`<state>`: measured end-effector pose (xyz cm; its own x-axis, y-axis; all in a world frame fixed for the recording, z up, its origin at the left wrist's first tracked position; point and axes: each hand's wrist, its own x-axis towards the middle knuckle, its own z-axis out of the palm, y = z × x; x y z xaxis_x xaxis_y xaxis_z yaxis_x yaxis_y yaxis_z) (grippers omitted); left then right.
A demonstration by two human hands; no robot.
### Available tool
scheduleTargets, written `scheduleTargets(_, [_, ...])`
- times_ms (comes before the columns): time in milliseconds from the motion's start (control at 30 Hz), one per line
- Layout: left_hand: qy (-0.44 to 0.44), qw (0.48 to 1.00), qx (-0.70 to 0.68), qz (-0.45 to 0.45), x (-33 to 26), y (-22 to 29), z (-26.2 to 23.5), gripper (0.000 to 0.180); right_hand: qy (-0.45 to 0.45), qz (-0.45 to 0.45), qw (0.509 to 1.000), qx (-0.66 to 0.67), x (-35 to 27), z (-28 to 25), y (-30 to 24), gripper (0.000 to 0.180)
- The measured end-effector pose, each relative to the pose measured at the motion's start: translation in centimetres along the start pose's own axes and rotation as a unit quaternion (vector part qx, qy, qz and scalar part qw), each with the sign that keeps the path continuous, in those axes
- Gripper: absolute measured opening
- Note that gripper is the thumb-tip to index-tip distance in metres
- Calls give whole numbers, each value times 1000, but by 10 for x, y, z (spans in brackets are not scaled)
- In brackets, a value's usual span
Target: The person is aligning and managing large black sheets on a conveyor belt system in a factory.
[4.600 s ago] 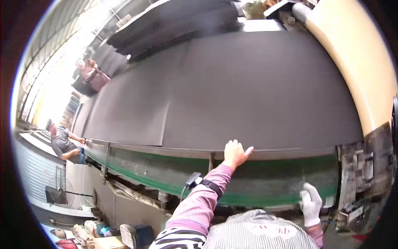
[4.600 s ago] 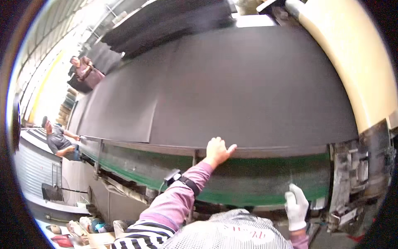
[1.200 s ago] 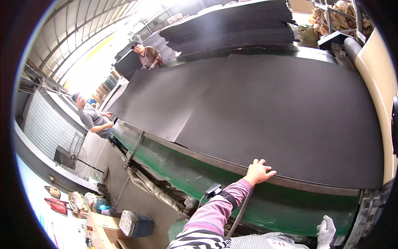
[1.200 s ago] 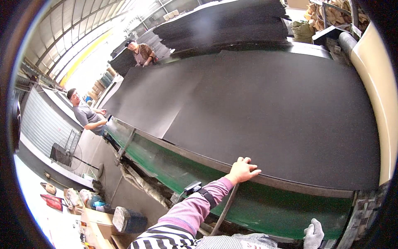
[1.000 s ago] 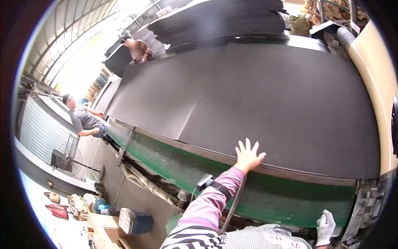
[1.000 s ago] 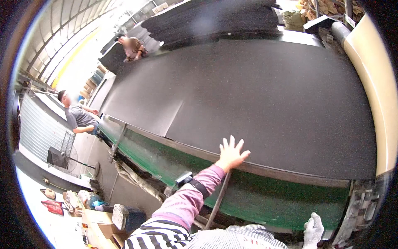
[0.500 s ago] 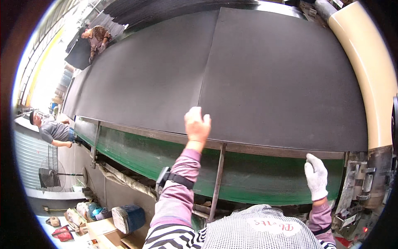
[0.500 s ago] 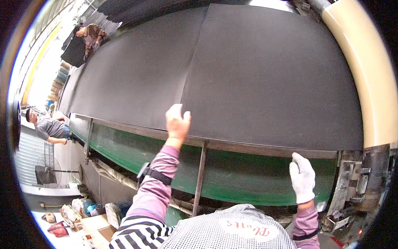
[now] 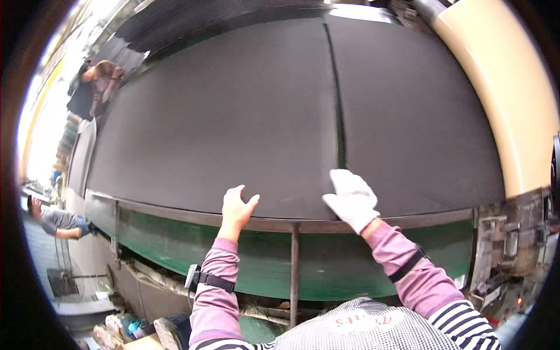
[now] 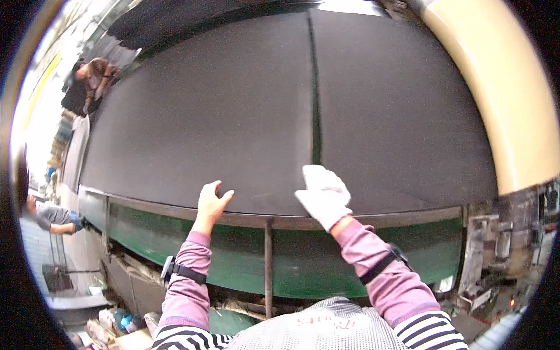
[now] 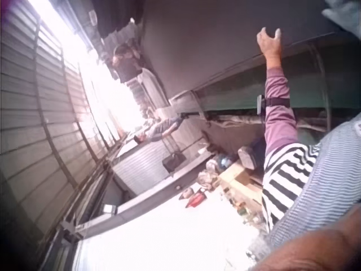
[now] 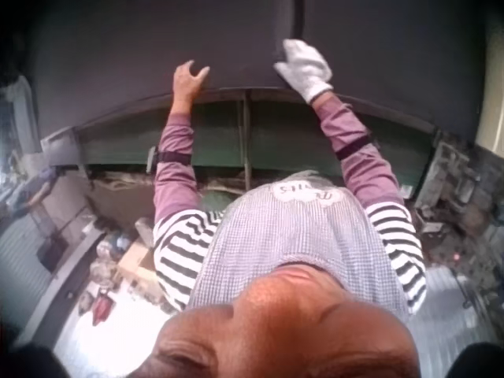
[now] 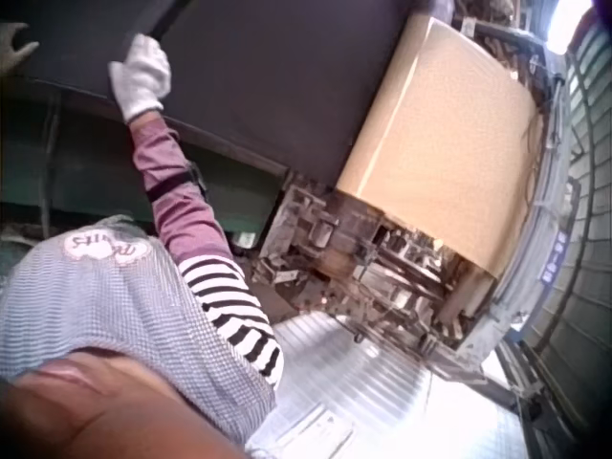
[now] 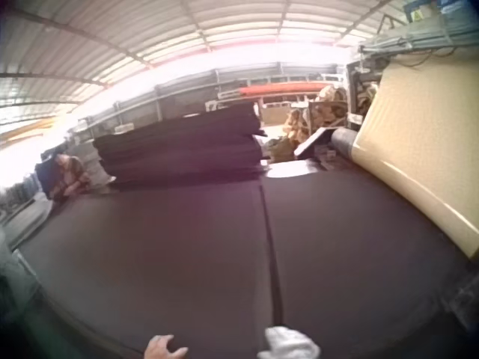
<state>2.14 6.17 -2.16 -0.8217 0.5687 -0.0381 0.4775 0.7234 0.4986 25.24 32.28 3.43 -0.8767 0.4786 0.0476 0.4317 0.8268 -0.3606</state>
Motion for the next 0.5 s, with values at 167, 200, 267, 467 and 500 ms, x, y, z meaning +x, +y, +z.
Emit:
scheduleTargets(167, [148, 947, 257, -125, 16, -72, -64, 59, 24, 5, 997, -79, -28, -8, 64, 60])
scheduleTargets(200, [107, 947, 227, -199, 14, -76, -66, 57, 22, 23, 997, -73, -34, -11, 80, 63])
scheduleTargets(267, [23, 974, 196, -110, 9, -76, -63, 55, -9, 50, 995, -83, -42, -19, 115, 63])
scheduleTargets(467, [13, 992, 126, -27, -23, -3, -20, 44, -33, 76, 992, -92, -72, -58, 209, 63])
scheduleTargets(500, [2, 992, 124, -9, -28, 13, -11, 45, -28, 101, 989, -103, -78, -62, 222, 62])
